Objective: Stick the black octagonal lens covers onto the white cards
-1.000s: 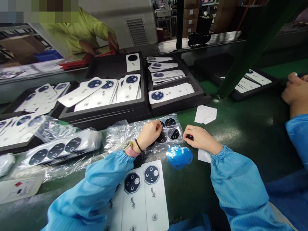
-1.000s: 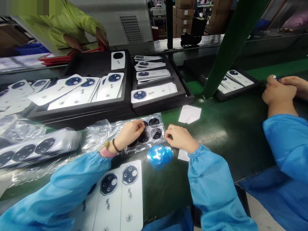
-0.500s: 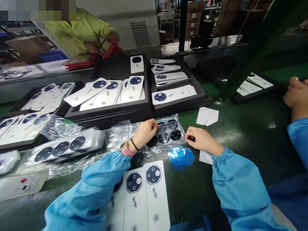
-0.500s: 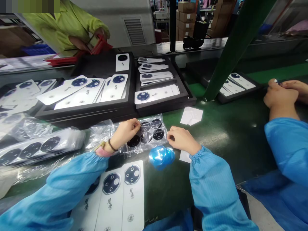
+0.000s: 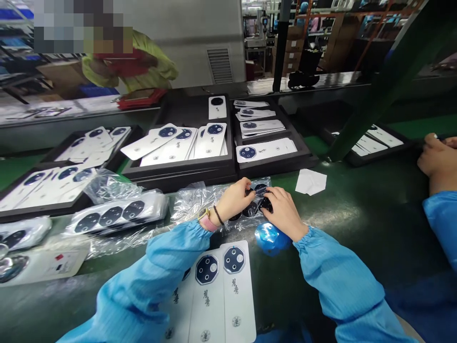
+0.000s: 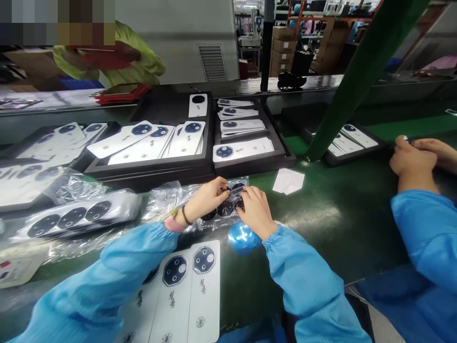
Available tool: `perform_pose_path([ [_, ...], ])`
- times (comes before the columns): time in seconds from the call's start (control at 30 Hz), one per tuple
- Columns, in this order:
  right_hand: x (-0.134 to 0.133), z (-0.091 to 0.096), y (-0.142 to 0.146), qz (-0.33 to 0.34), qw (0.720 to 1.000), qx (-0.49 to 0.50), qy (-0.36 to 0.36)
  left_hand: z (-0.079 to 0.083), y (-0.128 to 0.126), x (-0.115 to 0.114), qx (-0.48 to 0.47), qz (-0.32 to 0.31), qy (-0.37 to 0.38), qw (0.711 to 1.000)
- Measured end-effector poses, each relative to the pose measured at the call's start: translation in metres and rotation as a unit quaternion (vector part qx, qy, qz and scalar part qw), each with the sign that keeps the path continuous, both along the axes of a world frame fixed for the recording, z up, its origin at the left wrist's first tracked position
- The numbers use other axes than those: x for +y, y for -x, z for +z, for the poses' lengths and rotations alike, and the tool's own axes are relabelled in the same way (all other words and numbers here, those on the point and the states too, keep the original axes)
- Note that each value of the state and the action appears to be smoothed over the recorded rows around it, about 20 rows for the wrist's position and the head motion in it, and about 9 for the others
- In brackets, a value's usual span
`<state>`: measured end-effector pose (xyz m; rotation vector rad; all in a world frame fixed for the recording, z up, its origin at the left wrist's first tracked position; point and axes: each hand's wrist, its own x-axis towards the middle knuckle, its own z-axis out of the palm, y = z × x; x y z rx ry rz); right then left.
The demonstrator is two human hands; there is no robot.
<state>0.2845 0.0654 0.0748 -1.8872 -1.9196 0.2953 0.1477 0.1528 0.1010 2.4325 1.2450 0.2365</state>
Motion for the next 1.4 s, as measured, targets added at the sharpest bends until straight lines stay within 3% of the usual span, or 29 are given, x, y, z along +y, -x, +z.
perform_pose_path([
  [0.3, -0.003, -0.008, 0.004, -0.023, 0.999, -0.033, 0.01, -0.003, -0.029, 0.006, 0.065, -0.026, 0.022, 0.997],
  [0.53, -0.005, -0.011, 0.001, -0.029, 0.999, -0.04, 0.014, -0.005, -0.029, 0.007, 0.095, -0.02, 0.017, 0.995],
  [1.4, -0.005, -0.008, 0.003, -0.037, 0.997, -0.06, 0.044, 0.007, 0.06, 0.017, 0.138, 0.1, -0.053, 0.984],
])
